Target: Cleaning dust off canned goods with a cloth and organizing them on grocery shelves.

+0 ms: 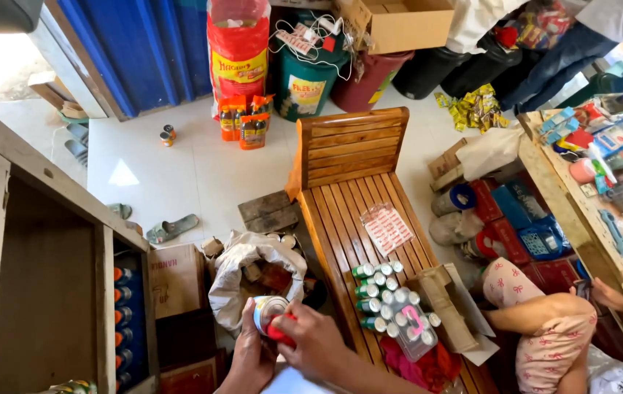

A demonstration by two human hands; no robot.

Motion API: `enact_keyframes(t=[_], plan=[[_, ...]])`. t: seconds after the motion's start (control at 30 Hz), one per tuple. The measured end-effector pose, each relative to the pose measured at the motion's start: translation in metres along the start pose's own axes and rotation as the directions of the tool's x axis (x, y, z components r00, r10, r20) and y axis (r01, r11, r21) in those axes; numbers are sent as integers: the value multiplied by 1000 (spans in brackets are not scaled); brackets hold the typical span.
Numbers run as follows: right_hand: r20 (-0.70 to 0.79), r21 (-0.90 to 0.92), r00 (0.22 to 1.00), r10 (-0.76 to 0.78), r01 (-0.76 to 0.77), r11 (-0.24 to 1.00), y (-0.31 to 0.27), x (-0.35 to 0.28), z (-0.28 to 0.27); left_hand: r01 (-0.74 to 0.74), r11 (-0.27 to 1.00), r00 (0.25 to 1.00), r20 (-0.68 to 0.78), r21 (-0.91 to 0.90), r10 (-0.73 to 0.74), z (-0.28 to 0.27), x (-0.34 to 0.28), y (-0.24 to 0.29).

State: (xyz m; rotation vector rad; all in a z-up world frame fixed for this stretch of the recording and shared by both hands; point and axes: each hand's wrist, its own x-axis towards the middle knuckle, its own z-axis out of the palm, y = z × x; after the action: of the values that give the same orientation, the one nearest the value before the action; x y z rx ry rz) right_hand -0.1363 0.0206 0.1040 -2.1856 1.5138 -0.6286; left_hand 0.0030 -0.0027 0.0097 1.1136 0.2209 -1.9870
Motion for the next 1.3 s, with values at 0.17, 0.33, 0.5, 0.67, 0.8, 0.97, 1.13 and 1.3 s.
enact_keyframes(t=[0.17, 0.33, 0.5, 0.67, 0.8, 0.97, 1.13, 1.3], plan=[[-70, -130, 998, 1, -11, 992, 19, 14, -4, 22, 999, 999, -36, 26, -21, 1, 2, -1], [-143, -13, 990, 3, -5, 1000, -5, 15, 3, -3, 997, 1000, -25, 71, 5, -17, 24, -3], [23, 205, 996, 82, -85, 975, -7, 3, 2, 73, 996, 984, 159, 50, -80, -24, 10, 2], [-66, 96, 994, 92, -86, 992, 6, 13, -1, 3, 1000, 993, 114, -4, -3, -40, 49, -2], [-110, 101, 988, 111, -100, 990, -6, 13, -8, 35, 999, 999, 39, 20, -36, -45, 41, -3], [-83, 102, 989, 125, -116, 988, -4, 12, -6, 33, 997, 994, 105, 75, -41, -38, 31, 4], [-107, 113, 985, 139, -127, 985, -4, 15, -11, 33, 997, 989, 145, 69, -43, -38, 36, 3], [-163, -37, 984, 75, -82, 996, -9, 18, -11, 55, 996, 993, 99, 74, -62, -25, 15, 10]])
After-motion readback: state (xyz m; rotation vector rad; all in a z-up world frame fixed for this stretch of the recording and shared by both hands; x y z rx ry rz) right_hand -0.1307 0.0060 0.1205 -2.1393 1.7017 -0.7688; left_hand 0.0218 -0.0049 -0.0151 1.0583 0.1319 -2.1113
